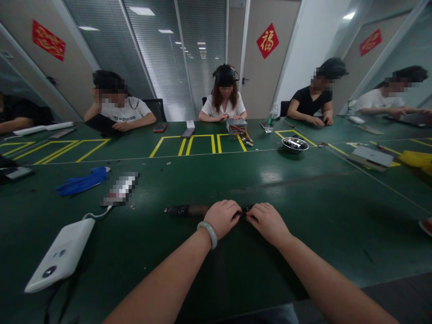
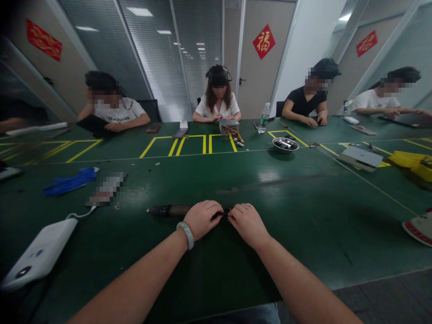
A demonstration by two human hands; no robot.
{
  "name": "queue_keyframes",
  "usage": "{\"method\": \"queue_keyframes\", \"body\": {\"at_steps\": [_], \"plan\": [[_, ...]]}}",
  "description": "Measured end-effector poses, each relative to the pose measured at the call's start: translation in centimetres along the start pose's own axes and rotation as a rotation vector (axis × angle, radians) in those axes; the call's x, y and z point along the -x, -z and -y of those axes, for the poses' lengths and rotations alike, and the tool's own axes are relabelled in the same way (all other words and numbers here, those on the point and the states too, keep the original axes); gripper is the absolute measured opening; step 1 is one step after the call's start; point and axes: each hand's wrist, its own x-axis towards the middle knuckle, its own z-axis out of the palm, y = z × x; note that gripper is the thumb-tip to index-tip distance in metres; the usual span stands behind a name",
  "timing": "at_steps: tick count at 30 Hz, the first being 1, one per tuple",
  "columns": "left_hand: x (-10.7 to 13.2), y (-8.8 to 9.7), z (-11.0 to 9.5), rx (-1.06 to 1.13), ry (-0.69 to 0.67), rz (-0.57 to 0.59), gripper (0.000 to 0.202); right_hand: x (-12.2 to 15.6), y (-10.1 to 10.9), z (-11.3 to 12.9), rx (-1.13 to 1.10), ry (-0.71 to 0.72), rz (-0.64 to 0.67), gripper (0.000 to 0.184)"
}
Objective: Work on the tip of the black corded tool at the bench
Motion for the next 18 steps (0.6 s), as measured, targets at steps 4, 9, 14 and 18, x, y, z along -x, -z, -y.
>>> {"method": "queue_keyframes", "body": {"at_steps": [4, 9, 14, 18], "plan": [[0.07, -0.03, 0.05, -0.005, -0.004, 0.002, 0.012, 0.11, 0.04, 0.09, 0.017, 0.016, -0.013, 0.01], [0.13, -0.11, 0.2, 0.003, -0.008, -0.004, 0.013, 0.22, -0.11, 0.17, 0.025, 0.022, -0.009, 0.007], [0.04, -0.14, 0.24, 0.003, -0.009, 0.002, 0.01, 0.22, -0.45, -0.01, -0.023, -0.022, -0.042, 0.006], [0.07, -0.04, 0.17, 0.012, 0.003, -0.009, 0.01, 0.15, -0.64, -0.16, -0.052, -0.065, -0.067, 0.006]]}}
